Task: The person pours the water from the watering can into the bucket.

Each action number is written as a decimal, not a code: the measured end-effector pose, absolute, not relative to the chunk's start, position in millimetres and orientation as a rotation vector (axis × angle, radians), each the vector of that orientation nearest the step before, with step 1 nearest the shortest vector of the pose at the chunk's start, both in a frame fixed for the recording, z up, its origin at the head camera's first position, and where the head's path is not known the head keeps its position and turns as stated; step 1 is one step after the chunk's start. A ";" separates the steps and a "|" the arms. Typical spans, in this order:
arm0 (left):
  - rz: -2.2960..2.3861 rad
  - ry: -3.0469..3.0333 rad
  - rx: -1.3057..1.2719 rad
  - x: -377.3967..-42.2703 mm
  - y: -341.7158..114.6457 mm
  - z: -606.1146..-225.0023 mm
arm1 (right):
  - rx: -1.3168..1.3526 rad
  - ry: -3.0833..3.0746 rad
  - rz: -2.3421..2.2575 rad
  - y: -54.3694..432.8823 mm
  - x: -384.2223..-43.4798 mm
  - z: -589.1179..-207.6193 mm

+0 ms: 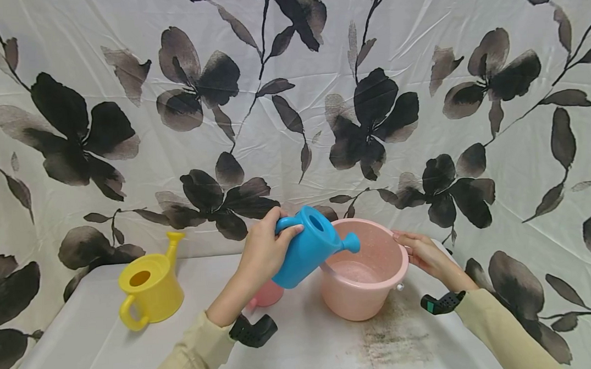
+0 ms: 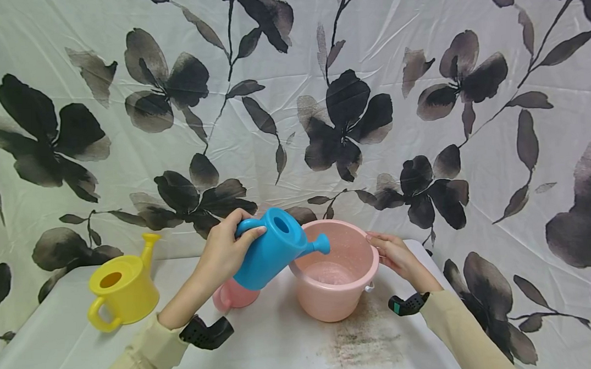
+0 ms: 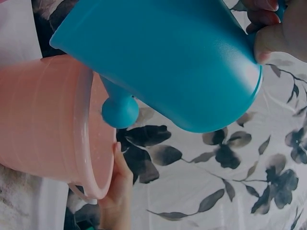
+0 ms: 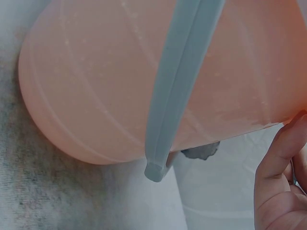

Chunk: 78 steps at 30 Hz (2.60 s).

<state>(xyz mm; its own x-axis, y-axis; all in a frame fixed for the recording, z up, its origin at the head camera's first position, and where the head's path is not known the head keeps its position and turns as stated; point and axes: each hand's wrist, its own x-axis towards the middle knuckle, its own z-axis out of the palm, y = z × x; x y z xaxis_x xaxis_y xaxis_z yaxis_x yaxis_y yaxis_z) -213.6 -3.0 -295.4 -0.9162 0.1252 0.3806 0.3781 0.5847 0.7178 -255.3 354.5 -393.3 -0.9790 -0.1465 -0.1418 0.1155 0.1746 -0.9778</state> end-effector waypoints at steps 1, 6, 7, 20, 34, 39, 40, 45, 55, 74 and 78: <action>-1.246 -2.529 -0.411 -213.7 -2.9 -295.4 | -0.027 2.243 -1.893 354.4 -255.2 -393.1; -1.250 -2.530 -0.411 -213.9 -2.6 -295.2 | -0.005 2.217 -1.924 354.3 -256.6 -392.3; -1.250 -2.529 -0.412 -213.9 -2.5 -295.1 | -0.001 2.211 -1.932 354.2 -256.9 -392.2; -1.252 -2.519 -0.424 -213.8 -1.0 -295.5 | -0.011 2.241 -1.914 354.8 -256.1 -393.3; -1.246 -2.530 -0.412 -212.4 1.0 -293.9 | 0.005 2.207 -1.940 355.0 -256.9 -393.4; -1.244 -2.530 -0.413 -212.2 1.8 -293.5 | 0.012 2.201 -1.939 355.4 -256.8 -392.8; -1.245 -2.530 -0.413 -212.2 2.1 -293.5 | 0.014 2.200 -1.936 355.4 -256.8 -392.6; -1.247 -2.530 -0.416 -214.0 2.4 -294.1 | 0.017 2.209 -1.921 355.1 -257.2 -392.1; -1.255 -2.516 -0.432 -216.3 -0.1 -296.1 | 0.027 2.206 -1.929 355.1 -256.9 -391.9; -1.248 -2.538 -0.433 -219.1 -0.1 -295.2 | 0.029 2.195 -1.931 354.6 -257.9 -392.1; -1.250 -2.546 -0.434 -218.5 0.8 -295.0 | 0.029 2.196 -1.933 354.4 -257.9 -392.1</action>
<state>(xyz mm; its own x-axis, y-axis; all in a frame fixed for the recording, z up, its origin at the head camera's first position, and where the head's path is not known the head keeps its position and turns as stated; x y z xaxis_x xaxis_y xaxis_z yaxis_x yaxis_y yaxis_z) -218.5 0.8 -295.0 -0.9182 0.1467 0.3680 0.3808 0.5824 0.7182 -257.9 354.4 -392.1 -0.9766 -0.1270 -0.1737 0.1563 0.1365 -0.9782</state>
